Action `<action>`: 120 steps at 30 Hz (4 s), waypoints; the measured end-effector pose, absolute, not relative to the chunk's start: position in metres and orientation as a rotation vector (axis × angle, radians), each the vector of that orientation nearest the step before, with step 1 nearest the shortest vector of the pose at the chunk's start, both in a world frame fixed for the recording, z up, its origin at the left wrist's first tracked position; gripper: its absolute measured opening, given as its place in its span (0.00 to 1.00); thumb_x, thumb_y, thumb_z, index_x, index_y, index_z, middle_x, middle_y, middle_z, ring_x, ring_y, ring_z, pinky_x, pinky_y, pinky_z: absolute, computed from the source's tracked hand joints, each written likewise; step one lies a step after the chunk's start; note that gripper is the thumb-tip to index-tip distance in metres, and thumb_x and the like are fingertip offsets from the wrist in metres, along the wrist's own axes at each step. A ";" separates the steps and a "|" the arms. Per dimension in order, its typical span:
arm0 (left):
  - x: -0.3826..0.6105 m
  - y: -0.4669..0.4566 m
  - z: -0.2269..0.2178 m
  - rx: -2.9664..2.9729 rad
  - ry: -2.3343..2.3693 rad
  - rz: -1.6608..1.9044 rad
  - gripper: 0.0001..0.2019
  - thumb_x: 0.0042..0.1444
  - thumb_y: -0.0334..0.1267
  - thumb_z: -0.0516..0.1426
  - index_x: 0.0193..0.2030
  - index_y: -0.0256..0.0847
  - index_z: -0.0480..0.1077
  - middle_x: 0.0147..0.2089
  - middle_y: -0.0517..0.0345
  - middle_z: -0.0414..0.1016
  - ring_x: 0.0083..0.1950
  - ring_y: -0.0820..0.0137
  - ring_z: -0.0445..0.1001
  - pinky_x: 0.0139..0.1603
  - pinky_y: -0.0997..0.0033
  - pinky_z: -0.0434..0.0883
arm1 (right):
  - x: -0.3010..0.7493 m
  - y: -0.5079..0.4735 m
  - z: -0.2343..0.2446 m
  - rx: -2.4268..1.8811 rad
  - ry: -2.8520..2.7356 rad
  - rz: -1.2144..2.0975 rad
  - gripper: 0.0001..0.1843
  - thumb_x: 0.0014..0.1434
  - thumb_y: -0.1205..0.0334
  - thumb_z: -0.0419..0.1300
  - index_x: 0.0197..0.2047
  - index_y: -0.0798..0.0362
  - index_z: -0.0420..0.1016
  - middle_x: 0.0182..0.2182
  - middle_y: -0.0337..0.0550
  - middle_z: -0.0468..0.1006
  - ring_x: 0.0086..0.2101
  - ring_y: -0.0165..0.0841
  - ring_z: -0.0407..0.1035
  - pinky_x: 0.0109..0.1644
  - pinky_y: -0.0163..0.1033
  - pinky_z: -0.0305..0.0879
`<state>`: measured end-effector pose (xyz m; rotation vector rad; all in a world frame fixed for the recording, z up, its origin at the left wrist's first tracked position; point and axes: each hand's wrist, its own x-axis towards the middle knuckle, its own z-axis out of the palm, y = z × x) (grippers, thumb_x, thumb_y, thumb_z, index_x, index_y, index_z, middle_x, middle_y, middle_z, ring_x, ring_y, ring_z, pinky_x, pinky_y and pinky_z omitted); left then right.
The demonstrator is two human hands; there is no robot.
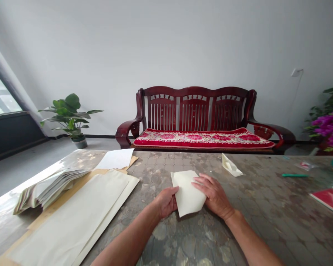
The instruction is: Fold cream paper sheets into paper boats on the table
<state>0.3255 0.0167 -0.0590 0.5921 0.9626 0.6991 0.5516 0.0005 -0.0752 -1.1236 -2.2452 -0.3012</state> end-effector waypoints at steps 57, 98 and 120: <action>0.296 0.010 -0.067 2.229 1.797 0.537 0.13 0.59 0.44 0.57 0.27 0.41 0.72 0.41 0.55 0.72 0.45 0.64 0.70 0.44 0.67 0.61 | 0.527 0.002 -0.083 -1.818 -2.112 -0.245 0.10 0.62 0.60 0.58 0.28 0.49 0.68 0.33 0.42 0.72 0.38 0.37 0.64 0.41 0.39 0.55; 0.309 0.010 -0.070 2.422 1.658 0.467 0.08 0.60 0.33 0.56 0.46 0.45 0.68 0.49 0.56 0.71 0.53 0.63 0.68 0.56 0.63 0.63 | 0.512 -0.013 -0.079 -1.215 -2.341 -0.204 0.20 0.63 0.73 0.51 0.50 0.45 0.76 0.50 0.41 0.77 0.53 0.38 0.65 0.59 0.47 0.59; 0.295 0.006 -0.069 2.313 1.672 0.560 0.11 0.58 0.36 0.57 0.47 0.47 0.68 0.56 0.56 0.68 0.59 0.61 0.65 0.67 0.51 0.53 | 0.545 -0.024 -0.087 -1.631 -2.263 -0.136 0.27 0.54 0.79 0.48 0.48 0.50 0.81 0.49 0.44 0.80 0.49 0.37 0.72 0.56 0.40 0.65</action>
